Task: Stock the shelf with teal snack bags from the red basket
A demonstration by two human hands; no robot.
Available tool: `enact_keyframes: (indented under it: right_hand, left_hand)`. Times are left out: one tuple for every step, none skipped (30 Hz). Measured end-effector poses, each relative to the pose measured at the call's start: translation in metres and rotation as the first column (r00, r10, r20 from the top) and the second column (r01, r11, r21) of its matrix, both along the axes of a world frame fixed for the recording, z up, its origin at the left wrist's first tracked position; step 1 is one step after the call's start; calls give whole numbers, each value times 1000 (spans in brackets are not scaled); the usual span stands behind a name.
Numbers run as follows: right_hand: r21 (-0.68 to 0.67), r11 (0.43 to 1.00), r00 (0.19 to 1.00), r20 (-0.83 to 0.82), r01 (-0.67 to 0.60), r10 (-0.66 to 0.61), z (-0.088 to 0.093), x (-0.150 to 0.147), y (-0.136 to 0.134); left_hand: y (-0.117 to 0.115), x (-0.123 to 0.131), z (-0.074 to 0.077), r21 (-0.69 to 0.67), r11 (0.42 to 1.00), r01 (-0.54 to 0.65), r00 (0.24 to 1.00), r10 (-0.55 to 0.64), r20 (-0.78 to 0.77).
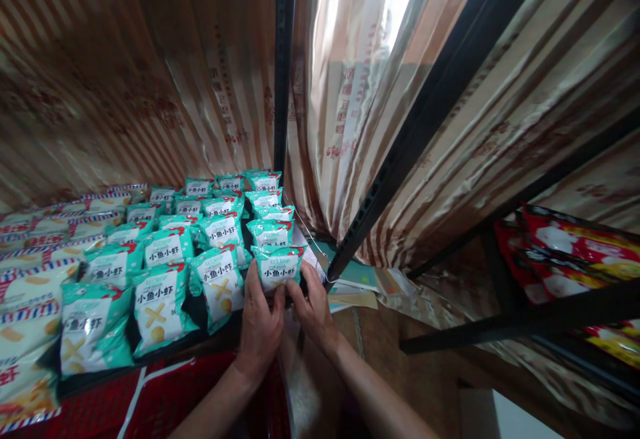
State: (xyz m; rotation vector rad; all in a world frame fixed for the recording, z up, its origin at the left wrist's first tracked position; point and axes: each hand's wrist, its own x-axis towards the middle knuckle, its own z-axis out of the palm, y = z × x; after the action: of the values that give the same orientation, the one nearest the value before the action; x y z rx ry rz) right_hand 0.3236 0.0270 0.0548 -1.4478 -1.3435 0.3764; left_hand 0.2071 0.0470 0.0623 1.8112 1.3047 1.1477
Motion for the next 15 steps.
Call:
enact_keyframes:
  right_hand:
    - [9,1000,1000,-10,-3,3,-1,1,0]
    - [16,1000,1000,-27,-3,3,-2,1,0]
    - [21,1000,999,-47,0,1,-2,2,0]
    - [24,1000,998,-67,4,-2,-3,2,0]
    - [26,1000,996,-88,6,-4,-4,2,0]
    - [26,1000,994,-107,4,-1,-4,2,-1]
    - [24,1000,992,-125,-2,5,-4,2,-1]
    - [22,1000,990,-144,-14,17,-5,1,-2]
    - [25,999,986,-165,-25,29,-4,1,-3]
    - [32,999,981,-191,-35,41,-4,1,-3]
    - [39,998,974,-223,-40,48,-2,2,-3]
    - [44,998,964,-260,-37,47,0,2,-2]
    - [42,999,953,-301,-22,33,4,3,-1]
    - [26,1000,939,-343,2,7,9,4,1]
    - [-1,1000,925,-379,31,-29,14,5,4]
  left_hand:
    - [0,1,-1,-2,1000,-9,1000,9,-5]
    - [0,2,-2,-4,1000,-19,1000,19,-6]
    - [1,3,-2,-8,1000,-29,1000,29,-5]
    - [1,3,-3,-16,999,-38,999,38,-1]
    - [1,4,-3,-27,998,-48,999,48,2]
    - [1,5,-3,-41,998,-57,998,57,6]
    - [1,5,-3,-52,997,-61,998,61,10]
    - [1,6,-3,-61,996,-62,998,63,15]
    - [0,6,-3,-67,996,-65,998,66,21]
    - [0,6,-2,-72,995,-68,997,70,28]
    - [0,7,-2,-76,995,-70,997,73,36]
    - [-1,7,-2,-80,994,-69,996,73,45]
    - [-1,8,-2,-83,994,-67,996,72,54]
    - [-1,8,-2,-88,994,-65,995,71,64]
    - [-2,8,-2,-94,994,-61,995,67,72]
